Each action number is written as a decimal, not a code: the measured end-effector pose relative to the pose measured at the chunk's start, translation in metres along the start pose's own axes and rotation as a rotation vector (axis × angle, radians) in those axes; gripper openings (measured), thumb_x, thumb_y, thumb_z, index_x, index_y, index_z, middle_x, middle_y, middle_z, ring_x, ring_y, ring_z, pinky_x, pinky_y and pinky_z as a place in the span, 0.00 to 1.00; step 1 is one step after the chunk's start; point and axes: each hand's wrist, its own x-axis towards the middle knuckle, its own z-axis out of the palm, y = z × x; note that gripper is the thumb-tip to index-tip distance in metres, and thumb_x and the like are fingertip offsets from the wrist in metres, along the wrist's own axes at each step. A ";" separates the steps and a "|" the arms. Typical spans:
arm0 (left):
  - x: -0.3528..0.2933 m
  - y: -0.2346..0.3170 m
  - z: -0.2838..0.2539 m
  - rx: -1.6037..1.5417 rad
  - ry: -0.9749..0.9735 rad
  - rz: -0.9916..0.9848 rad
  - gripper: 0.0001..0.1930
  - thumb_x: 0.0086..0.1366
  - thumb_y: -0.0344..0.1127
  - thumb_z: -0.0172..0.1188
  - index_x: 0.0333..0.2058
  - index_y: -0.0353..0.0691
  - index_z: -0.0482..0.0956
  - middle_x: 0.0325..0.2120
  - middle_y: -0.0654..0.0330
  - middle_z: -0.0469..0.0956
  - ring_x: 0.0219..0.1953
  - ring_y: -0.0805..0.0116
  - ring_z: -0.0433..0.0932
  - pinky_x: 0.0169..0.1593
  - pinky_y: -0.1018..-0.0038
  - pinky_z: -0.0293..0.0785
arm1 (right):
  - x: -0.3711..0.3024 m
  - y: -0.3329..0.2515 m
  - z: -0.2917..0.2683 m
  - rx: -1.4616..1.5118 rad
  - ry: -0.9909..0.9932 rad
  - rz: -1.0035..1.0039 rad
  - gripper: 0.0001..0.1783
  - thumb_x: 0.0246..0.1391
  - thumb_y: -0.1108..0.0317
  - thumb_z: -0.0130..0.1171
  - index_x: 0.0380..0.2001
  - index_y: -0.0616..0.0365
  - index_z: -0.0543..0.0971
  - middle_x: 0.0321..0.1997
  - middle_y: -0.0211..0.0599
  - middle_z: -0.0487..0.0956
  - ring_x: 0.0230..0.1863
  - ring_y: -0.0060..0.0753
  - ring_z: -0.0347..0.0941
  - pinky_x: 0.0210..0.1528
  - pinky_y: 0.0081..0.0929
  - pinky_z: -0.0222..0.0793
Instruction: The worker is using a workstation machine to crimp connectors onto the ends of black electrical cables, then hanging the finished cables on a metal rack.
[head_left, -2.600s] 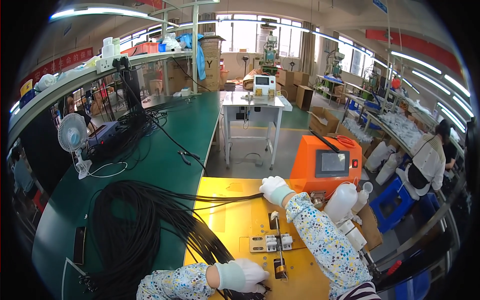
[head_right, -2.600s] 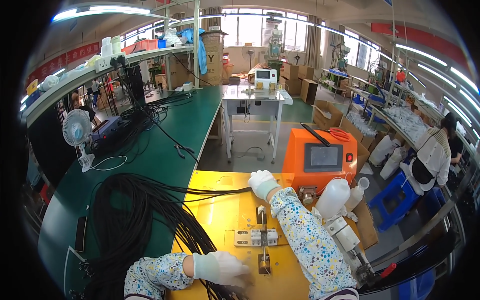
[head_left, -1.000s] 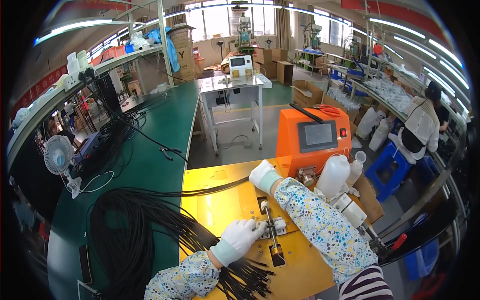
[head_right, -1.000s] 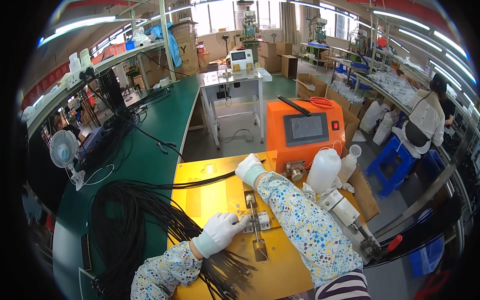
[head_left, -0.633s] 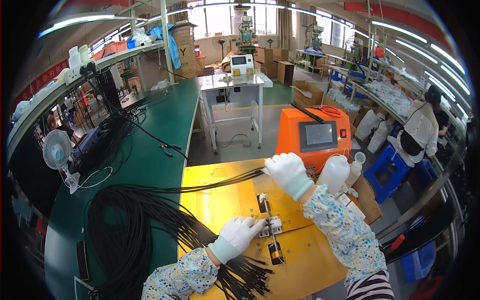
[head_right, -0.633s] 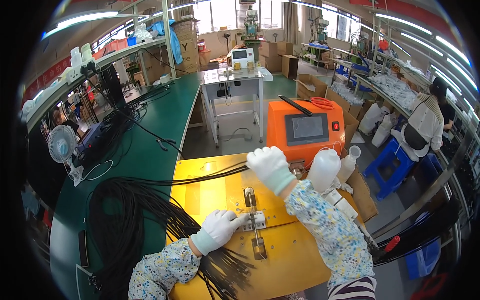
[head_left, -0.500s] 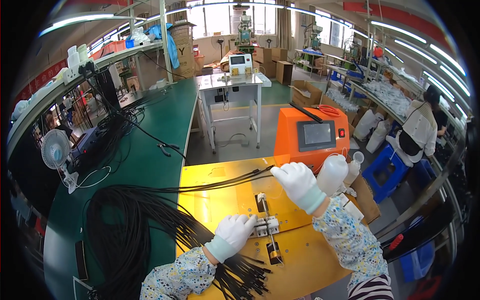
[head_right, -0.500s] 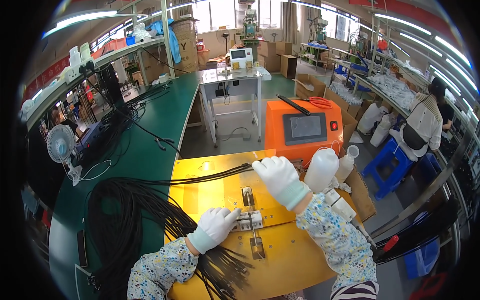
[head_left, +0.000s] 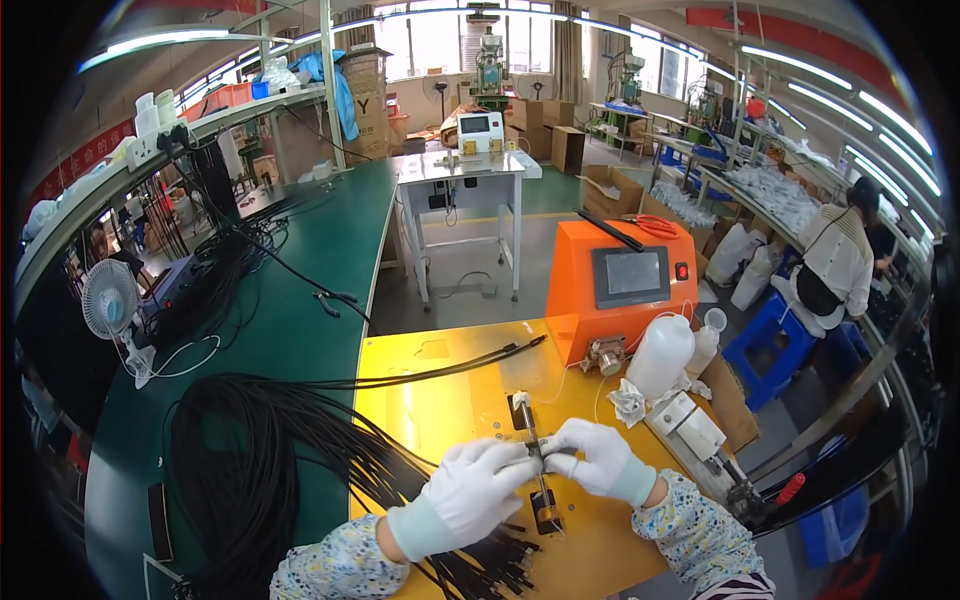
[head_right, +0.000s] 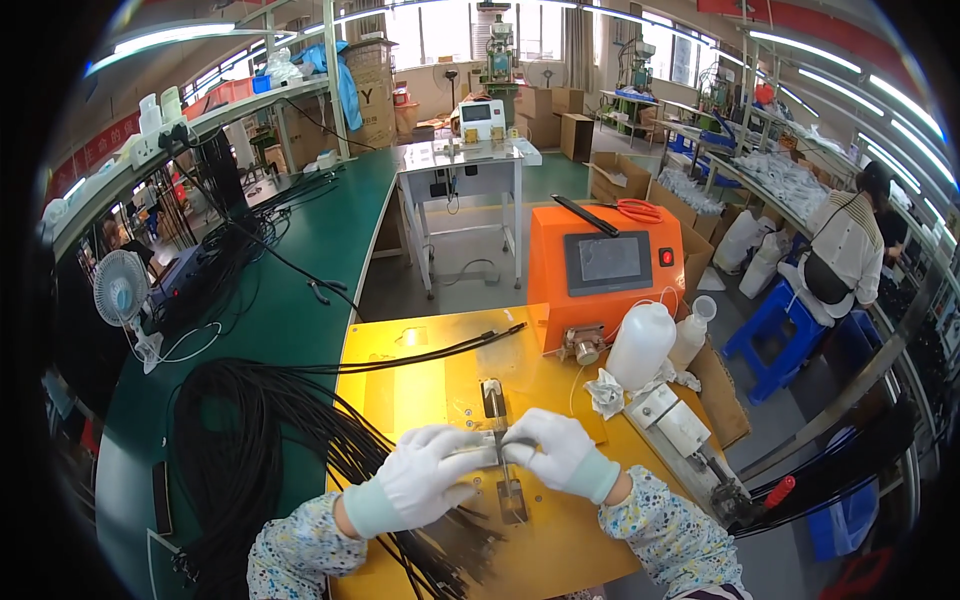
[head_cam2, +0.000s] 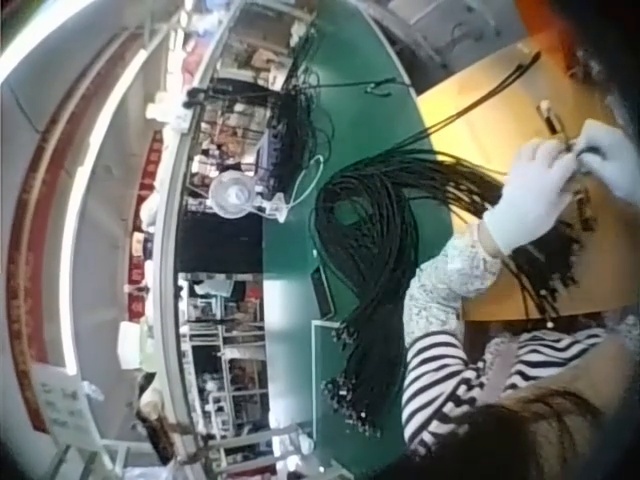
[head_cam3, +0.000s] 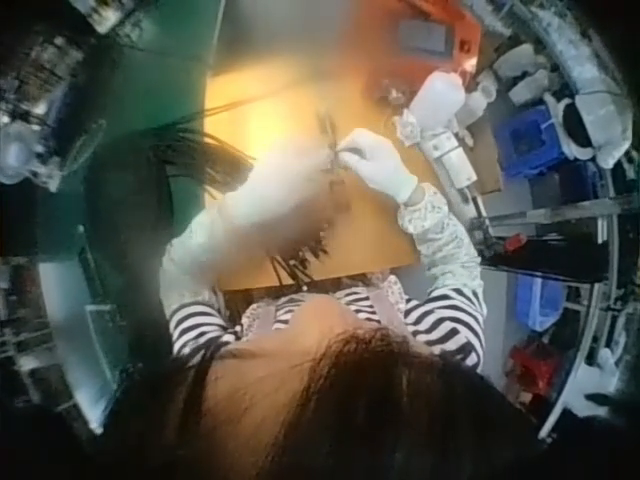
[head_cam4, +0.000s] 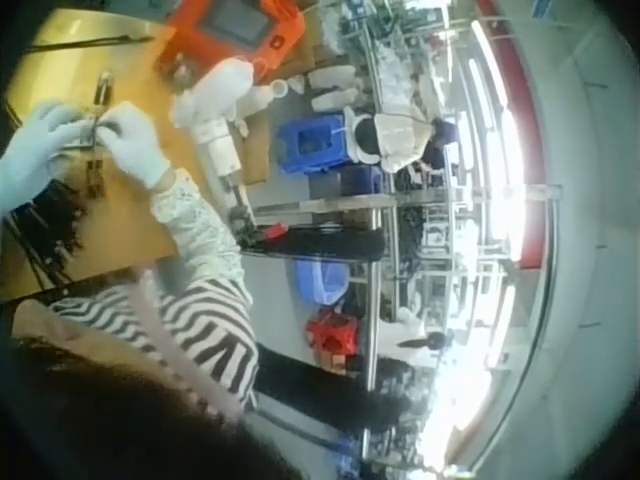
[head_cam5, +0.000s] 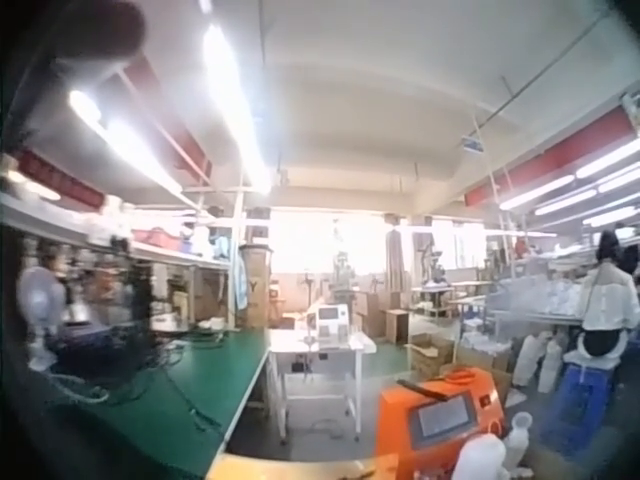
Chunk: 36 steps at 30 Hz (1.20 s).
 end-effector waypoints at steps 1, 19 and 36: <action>0.005 0.006 0.002 0.074 0.124 -0.072 0.11 0.56 0.35 0.61 0.40 0.46 0.76 0.35 0.59 0.77 0.40 0.57 0.76 0.44 0.63 0.71 | -0.002 -0.006 0.002 0.012 -0.025 -0.027 0.07 0.50 0.66 0.60 0.31 0.56 0.78 0.31 0.38 0.77 0.34 0.42 0.75 0.37 0.36 0.70; -0.006 0.002 0.039 -0.220 0.103 -0.264 0.08 0.62 0.35 0.57 0.40 0.44 0.77 0.29 0.55 0.79 0.29 0.54 0.79 0.32 0.67 0.76 | -0.012 0.002 0.029 -0.248 0.029 -0.356 0.07 0.51 0.67 0.59 0.33 0.55 0.75 0.31 0.37 0.76 0.34 0.43 0.74 0.36 0.36 0.69; -0.005 -0.028 0.058 -0.027 0.130 -0.220 0.11 0.58 0.30 0.57 0.40 0.42 0.77 0.25 0.57 0.72 0.30 0.55 0.74 0.33 0.64 0.72 | -0.005 0.023 0.016 -0.344 0.045 -0.197 0.04 0.52 0.66 0.59 0.31 0.52 0.77 0.30 0.33 0.76 0.35 0.41 0.73 0.37 0.35 0.67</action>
